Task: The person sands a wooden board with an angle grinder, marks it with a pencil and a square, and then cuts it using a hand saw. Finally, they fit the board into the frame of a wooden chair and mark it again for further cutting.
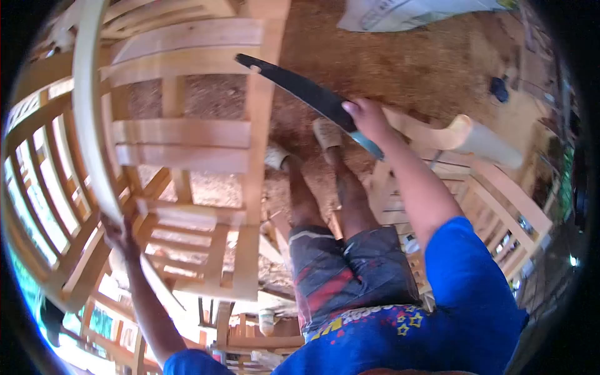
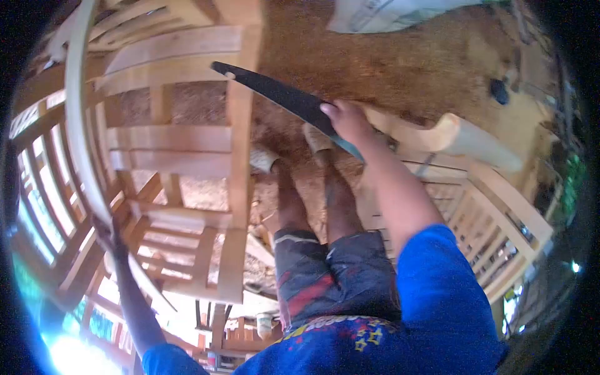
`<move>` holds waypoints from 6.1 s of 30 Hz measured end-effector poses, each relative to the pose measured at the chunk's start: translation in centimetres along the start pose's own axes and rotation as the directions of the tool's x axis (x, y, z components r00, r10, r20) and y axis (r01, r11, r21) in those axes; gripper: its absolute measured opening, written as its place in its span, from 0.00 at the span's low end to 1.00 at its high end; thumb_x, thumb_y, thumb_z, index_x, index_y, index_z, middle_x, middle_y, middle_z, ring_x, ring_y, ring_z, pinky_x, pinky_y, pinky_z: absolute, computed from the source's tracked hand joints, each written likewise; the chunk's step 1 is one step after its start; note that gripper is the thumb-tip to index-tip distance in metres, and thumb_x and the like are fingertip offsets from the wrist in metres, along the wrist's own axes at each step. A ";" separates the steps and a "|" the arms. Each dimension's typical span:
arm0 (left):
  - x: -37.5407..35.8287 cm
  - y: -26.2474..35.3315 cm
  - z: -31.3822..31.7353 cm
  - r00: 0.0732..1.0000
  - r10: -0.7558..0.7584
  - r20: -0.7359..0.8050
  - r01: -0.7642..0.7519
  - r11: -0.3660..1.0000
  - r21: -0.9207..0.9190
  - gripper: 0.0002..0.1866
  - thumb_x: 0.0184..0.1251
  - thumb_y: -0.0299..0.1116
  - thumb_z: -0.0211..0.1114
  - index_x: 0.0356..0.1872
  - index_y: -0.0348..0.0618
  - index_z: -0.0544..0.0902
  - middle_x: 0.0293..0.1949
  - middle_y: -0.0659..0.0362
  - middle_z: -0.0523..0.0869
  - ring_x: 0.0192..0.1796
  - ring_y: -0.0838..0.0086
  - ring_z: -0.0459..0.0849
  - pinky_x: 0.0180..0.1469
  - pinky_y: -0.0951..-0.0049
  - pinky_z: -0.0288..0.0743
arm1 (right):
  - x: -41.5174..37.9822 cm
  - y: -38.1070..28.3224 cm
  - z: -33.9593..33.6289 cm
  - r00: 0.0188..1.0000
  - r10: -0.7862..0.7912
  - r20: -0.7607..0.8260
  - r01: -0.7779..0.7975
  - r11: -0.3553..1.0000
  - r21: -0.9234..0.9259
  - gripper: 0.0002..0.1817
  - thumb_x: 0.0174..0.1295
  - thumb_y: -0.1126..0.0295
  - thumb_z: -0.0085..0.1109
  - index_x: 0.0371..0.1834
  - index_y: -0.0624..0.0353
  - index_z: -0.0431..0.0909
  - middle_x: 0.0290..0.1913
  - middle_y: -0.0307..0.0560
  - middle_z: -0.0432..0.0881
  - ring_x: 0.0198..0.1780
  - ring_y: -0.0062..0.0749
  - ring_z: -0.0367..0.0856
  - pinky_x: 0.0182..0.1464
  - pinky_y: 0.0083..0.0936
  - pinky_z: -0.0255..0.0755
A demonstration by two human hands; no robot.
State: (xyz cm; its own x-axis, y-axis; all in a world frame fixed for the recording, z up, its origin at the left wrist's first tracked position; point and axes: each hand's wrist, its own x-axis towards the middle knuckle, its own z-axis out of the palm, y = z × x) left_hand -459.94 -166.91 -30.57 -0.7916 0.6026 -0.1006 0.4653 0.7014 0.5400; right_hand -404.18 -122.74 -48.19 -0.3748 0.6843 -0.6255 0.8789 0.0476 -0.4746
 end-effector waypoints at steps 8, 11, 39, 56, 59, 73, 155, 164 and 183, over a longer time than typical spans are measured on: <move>0.5 5.0 0.3 0.999 0.032 0.018 -0.034 0.990 0.136 0.45 0.63 0.52 0.77 0.74 0.34 0.70 0.65 0.43 0.81 0.65 0.54 0.81 0.69 0.55 0.73 | -12.5 0.9 -2.0 0.994 0.054 -0.093 -0.054 0.999 0.005 0.27 0.77 0.45 0.57 0.43 0.63 0.81 0.36 0.68 0.86 0.43 0.69 0.85 0.45 0.55 0.77; 0.5 4.5 0.1 0.999 0.041 0.007 -0.041 0.987 0.155 0.45 0.63 0.53 0.77 0.73 0.34 0.71 0.64 0.44 0.82 0.65 0.55 0.81 0.68 0.56 0.73 | -14.8 4.2 -2.3 0.989 0.137 -0.048 -0.139 0.989 -0.041 0.26 0.79 0.46 0.55 0.43 0.62 0.81 0.36 0.68 0.86 0.43 0.71 0.85 0.43 0.55 0.77; 1.4 1.5 -1.6 0.997 -0.009 0.071 -0.018 0.931 0.363 0.54 0.72 0.71 0.61 0.81 0.35 0.60 0.77 0.36 0.67 0.76 0.44 0.70 0.77 0.44 0.66 | -20.1 22.5 -0.2 0.926 0.354 0.127 -0.342 0.933 -0.108 0.27 0.80 0.47 0.52 0.55 0.61 0.88 0.53 0.62 0.89 0.59 0.60 0.85 0.66 0.48 0.75; 1.5 1.1 -1.7 0.997 -0.032 0.074 0.011 0.962 0.271 0.54 0.68 0.69 0.67 0.79 0.35 0.62 0.76 0.35 0.67 0.76 0.44 0.69 0.75 0.43 0.68 | -21.4 27.0 2.1 0.830 0.547 -0.108 -0.549 0.767 -0.332 0.25 0.68 0.63 0.64 0.66 0.61 0.75 0.63 0.64 0.81 0.66 0.61 0.80 0.67 0.50 0.76; 1.7 1.1 -1.5 0.997 -0.043 0.070 0.024 0.968 0.250 0.54 0.67 0.70 0.68 0.79 0.35 0.63 0.76 0.36 0.68 0.76 0.44 0.70 0.74 0.42 0.68 | -23.0 27.7 2.7 0.760 0.615 -0.209 -0.650 0.724 -0.231 0.22 0.65 0.65 0.65 0.61 0.60 0.78 0.59 0.63 0.83 0.65 0.58 0.81 0.66 0.48 0.76; 0.8 0.9 -1.2 0.998 0.045 0.048 -0.056 0.964 0.261 0.55 0.68 0.66 0.71 0.81 0.32 0.60 0.72 0.36 0.72 0.70 0.47 0.74 0.72 0.48 0.69 | -25.9 19.2 9.1 0.893 0.431 0.130 -0.419 0.901 -0.115 0.11 0.67 0.62 0.60 0.42 0.58 0.82 0.47 0.56 0.87 0.52 0.56 0.86 0.58 0.48 0.79; -12.6 42.7 22.1 0.943 0.243 0.229 -0.137 0.907 -0.398 0.54 0.47 0.55 0.86 0.71 0.37 0.70 0.56 0.43 0.85 0.56 0.48 0.88 0.56 0.54 0.85 | -11.2 -18.8 -14.9 0.957 -0.176 -0.229 0.273 0.290 0.917 0.29 0.73 0.60 0.70 0.67 0.69 0.74 0.58 0.51 0.85 0.57 0.32 0.84 0.65 0.32 0.75; -5.2 30.9 28.6 0.976 -0.125 0.180 0.187 0.902 -0.390 0.29 0.71 0.43 0.73 0.67 0.38 0.78 0.46 0.47 0.88 0.50 0.60 0.90 0.48 0.61 0.83 | -6.5 -22.1 -23.9 0.669 -0.082 -0.739 0.734 0.230 0.639 0.26 0.79 0.64 0.57 0.73 0.70 0.71 0.73 0.58 0.77 0.76 0.48 0.74 0.79 0.47 0.67; -2.9 21.9 41.9 0.970 0.076 0.232 -0.152 0.931 0.332 0.47 0.58 0.54 0.70 0.80 0.59 0.64 0.67 0.51 0.78 0.64 0.56 0.84 0.75 0.44 0.57 | 2.1 -15.5 -13.2 0.701 -0.677 -0.225 0.685 0.727 -0.049 0.25 0.70 0.59 0.72 0.63 0.62 0.81 0.50 0.59 0.89 0.51 0.47 0.90 0.56 0.38 0.81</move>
State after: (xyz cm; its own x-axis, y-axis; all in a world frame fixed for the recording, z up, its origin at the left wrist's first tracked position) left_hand -430.88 -137.33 -53.53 -0.6407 0.7258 -0.2502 0.6852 0.6876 0.2401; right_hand -414.73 -112.42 -33.93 -0.7912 0.6112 0.0216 0.3963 0.5393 -0.7431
